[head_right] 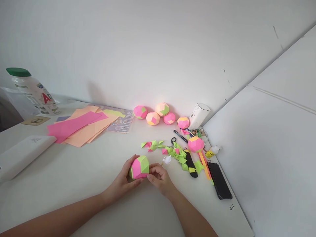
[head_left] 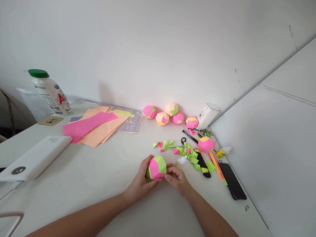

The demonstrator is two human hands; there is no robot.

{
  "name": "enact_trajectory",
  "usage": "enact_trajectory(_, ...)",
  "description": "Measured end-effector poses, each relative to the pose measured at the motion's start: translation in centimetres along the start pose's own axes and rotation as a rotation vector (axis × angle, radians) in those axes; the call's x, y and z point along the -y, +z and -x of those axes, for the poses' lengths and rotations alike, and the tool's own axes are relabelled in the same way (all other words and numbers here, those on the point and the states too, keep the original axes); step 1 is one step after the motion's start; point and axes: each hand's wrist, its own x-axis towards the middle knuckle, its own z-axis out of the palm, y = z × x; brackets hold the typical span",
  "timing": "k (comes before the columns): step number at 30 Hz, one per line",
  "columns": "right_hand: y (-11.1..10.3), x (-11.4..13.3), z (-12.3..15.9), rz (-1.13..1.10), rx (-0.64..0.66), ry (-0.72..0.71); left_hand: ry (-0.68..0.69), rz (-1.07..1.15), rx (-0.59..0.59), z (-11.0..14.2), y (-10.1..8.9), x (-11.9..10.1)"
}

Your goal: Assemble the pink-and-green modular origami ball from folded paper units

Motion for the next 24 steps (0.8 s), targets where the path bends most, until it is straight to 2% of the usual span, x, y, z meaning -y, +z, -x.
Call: enact_trajectory(24,-0.56,0.04,-0.35,-0.06,-0.031,0.057,0.009,0.015,0.05,-0.1,-0.17,-0.16)
